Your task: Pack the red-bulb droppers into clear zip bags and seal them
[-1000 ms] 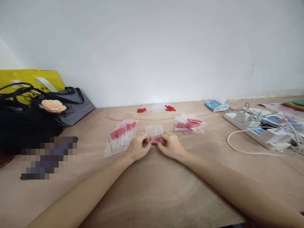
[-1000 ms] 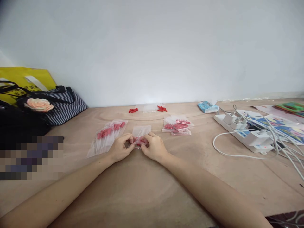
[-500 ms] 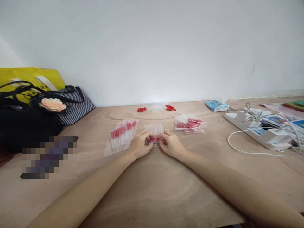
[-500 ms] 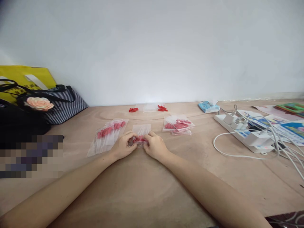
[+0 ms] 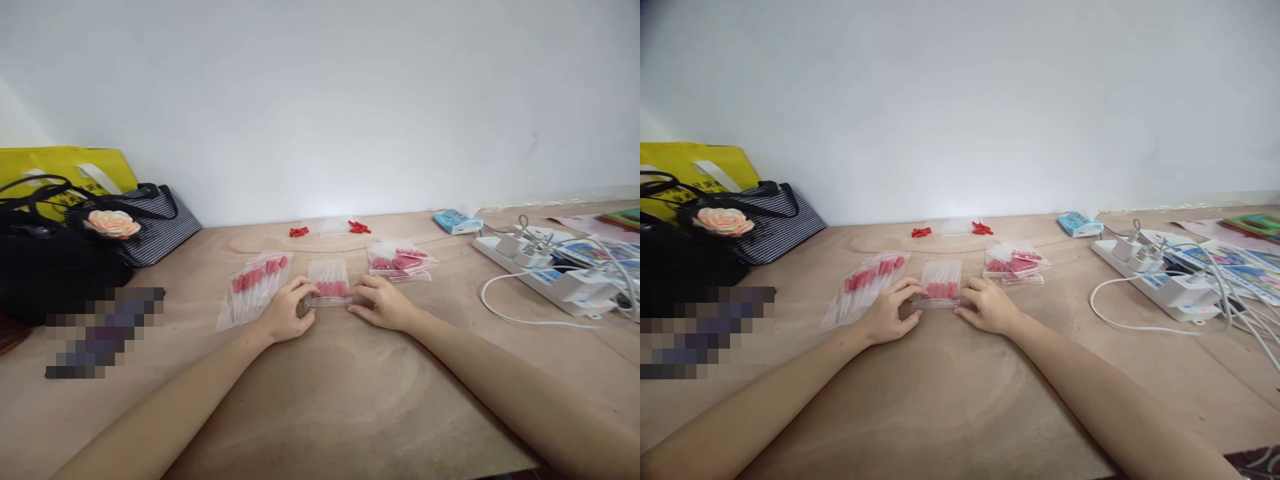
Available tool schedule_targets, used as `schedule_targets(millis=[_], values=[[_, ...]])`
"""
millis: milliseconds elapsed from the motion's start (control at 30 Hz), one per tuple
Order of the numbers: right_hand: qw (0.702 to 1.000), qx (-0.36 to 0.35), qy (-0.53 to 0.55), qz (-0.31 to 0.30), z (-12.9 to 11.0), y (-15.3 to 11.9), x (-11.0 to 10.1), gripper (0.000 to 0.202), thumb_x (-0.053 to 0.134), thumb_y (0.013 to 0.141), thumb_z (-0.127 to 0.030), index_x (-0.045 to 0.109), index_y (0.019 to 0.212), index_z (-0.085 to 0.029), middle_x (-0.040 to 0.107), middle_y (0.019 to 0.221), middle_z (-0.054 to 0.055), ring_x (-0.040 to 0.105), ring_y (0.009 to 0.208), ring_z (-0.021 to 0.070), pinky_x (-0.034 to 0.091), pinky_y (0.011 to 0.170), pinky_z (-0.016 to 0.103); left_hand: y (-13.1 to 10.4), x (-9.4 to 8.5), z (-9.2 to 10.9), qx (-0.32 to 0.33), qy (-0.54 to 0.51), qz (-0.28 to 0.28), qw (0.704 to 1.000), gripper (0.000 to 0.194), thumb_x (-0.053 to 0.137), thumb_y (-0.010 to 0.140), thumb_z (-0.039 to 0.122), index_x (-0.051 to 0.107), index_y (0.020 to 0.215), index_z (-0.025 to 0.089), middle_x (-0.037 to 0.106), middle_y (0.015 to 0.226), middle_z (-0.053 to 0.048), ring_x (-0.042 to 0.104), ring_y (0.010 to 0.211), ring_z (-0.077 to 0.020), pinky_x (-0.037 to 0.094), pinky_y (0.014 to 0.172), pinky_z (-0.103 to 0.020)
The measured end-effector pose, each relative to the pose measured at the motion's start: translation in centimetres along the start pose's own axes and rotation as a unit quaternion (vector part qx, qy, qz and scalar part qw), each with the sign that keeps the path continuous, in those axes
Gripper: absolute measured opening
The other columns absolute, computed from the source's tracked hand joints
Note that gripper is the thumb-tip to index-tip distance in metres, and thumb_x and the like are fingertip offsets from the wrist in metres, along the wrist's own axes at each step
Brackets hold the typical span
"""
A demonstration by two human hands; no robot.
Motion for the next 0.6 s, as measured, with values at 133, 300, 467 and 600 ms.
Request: schedule_targets(millis=[133, 300, 467, 600], values=[[0.982, -0.096, -0.16, 0.01, -0.1, 0.1, -0.1, 0.02, 0.043, 0.085, -0.025, 0.062, 0.083, -0.018, 0.058, 0.074, 0.005, 0.048, 0.07, 0.0145, 0.032, 0.065, 0.03, -0.3, -0.2, -0.4, 0.04, 0.058, 0.001, 0.997, 0.02, 0.044, 0.077, 0.014, 0.054, 0.094, 0.016, 0.055, 0.096, -0.008, 0.057, 0.083, -0.0173, 0.048, 0.074, -0.03], [0.956, -0.149, -0.253, 0.027, 0.1, 0.9, 0.6, 0.024, 0.039, 0.086, -0.017, 0.061, 0.077, -0.016, 0.057, 0.067, 0.004, 0.045, 0.068, 0.0143, 0.028, 0.064, 0.031, -0.4, 0.2, -0.8, 0.06, 0.073, 0.01, 0.996, 0.015, 0.043, 0.081, 0.015, 0.057, 0.086, 0.015, 0.058, 0.091, -0.007, 0.058, 0.076, -0.0148, 0.049, 0.069, -0.027], [0.947, -0.175, -0.262, 0.057, 0.6, 0.9, 0.9, 0.023, 0.04, 0.084, -0.011, 0.06, 0.072, -0.014, 0.055, 0.062, 0.004, 0.043, 0.064, 0.0136, 0.026, 0.063, 0.03, -0.4, 0.3, -1.0, 0.057, 0.082, 0.018, 0.995, 0.014, 0.047, 0.081, 0.02, 0.057, 0.089, 0.015, 0.059, 0.091, -0.006, 0.059, 0.075, -0.0142, 0.049, 0.068, -0.026], [0.963, -0.125, -0.219, 0.095, 0.9, 0.8, 0.7, 0.021, 0.04, 0.084, -0.013, 0.058, 0.072, -0.014, 0.056, 0.063, 0.004, 0.043, 0.063, 0.0132, 0.027, 0.063, 0.028, 0.1, 0.6, -0.6, 0.081, 0.12, 0.053, 0.988, 0.021, 0.052, 0.081, 0.027, 0.056, 0.097, 0.014, 0.059, 0.096, -0.008, 0.06, 0.083, -0.017, 0.05, 0.072, -0.027]])
Point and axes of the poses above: each hand's wrist, its own y-axis towards the middle knuckle, its own x-axis out of the palm, z = x × y, the point moved 3 cm from there along y, towards the middle knuckle
